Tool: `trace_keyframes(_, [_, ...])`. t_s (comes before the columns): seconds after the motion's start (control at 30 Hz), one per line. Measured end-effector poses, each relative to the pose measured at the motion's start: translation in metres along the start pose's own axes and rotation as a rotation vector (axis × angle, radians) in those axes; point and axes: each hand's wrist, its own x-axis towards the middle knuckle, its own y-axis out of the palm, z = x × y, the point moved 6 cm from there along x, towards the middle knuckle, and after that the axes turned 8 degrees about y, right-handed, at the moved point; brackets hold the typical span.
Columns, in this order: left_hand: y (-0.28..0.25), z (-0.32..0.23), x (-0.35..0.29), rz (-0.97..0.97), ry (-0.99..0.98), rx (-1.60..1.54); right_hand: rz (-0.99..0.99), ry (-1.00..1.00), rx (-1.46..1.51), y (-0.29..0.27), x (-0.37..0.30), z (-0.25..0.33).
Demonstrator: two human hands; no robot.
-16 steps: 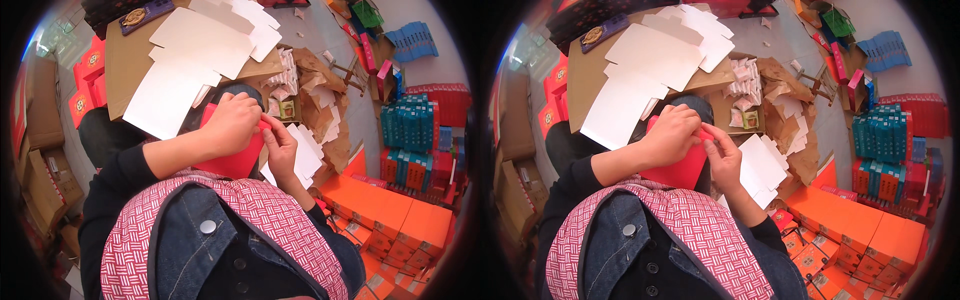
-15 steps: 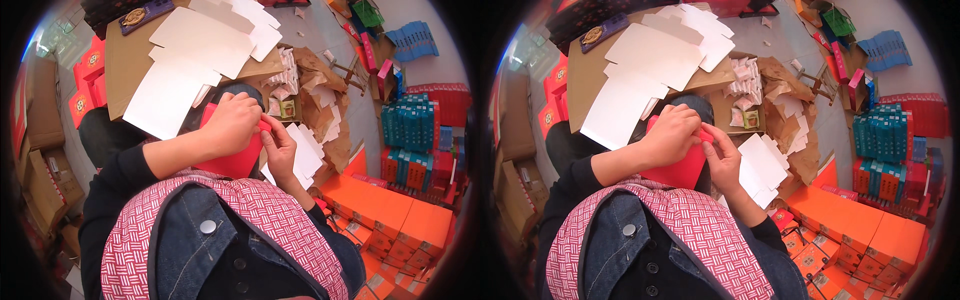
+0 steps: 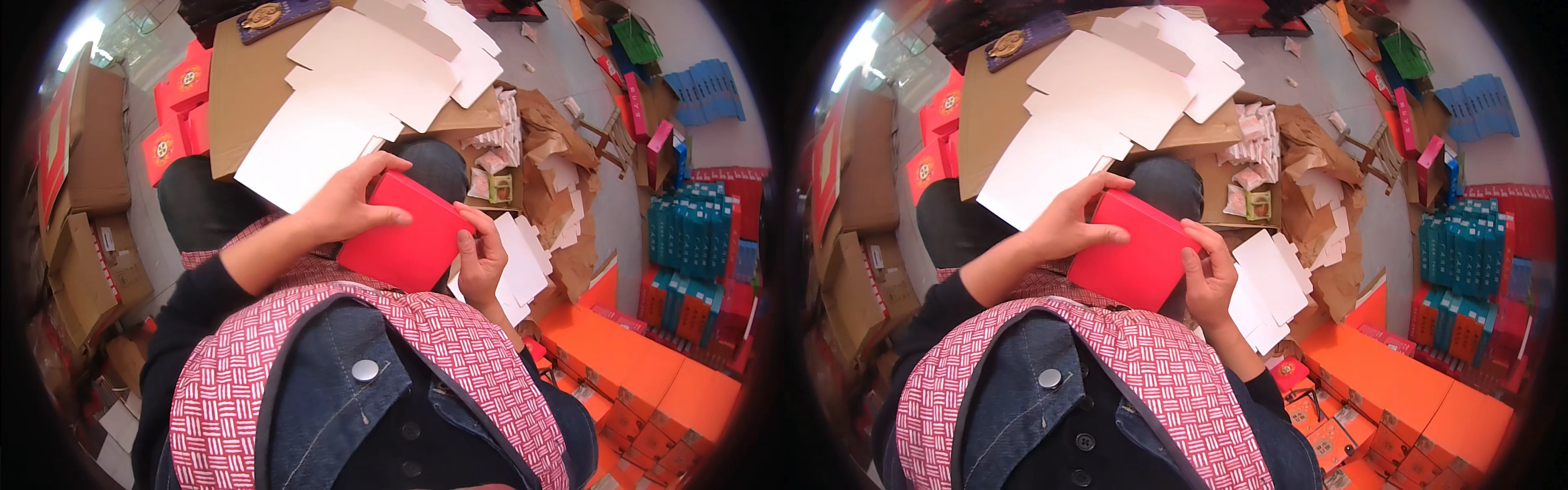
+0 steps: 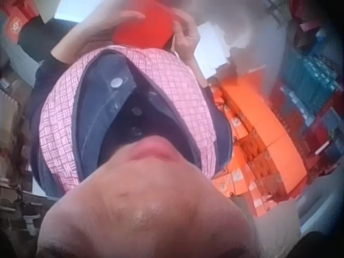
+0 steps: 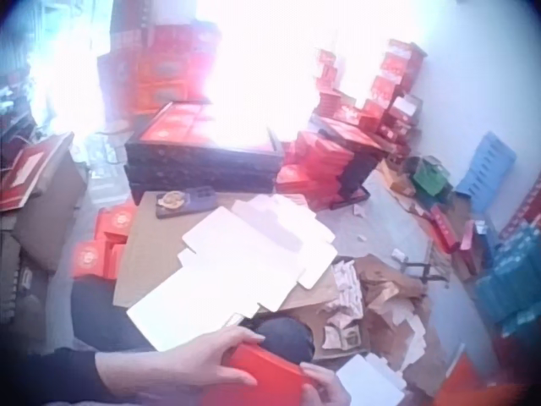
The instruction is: The person assembles small red boxes by folding flat red cardboard pieces and inserting white inserts. They repeatedly pick up a red piece, fold it into a box shape, insert a white piece, and place the finished box on a growing stack.
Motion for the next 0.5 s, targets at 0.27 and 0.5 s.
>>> trace_keyframes(0.27, [0.025,0.016,-0.016,-0.127,-0.047,-0.199,-0.227,-0.026,-0.076,0.013,-0.025,-0.014])
trace_keyframes(0.5, [-0.018,-0.025,-0.022,-0.379,0.166,-0.225,-0.048,-0.602,-0.524,0.004,0.011,0.043])
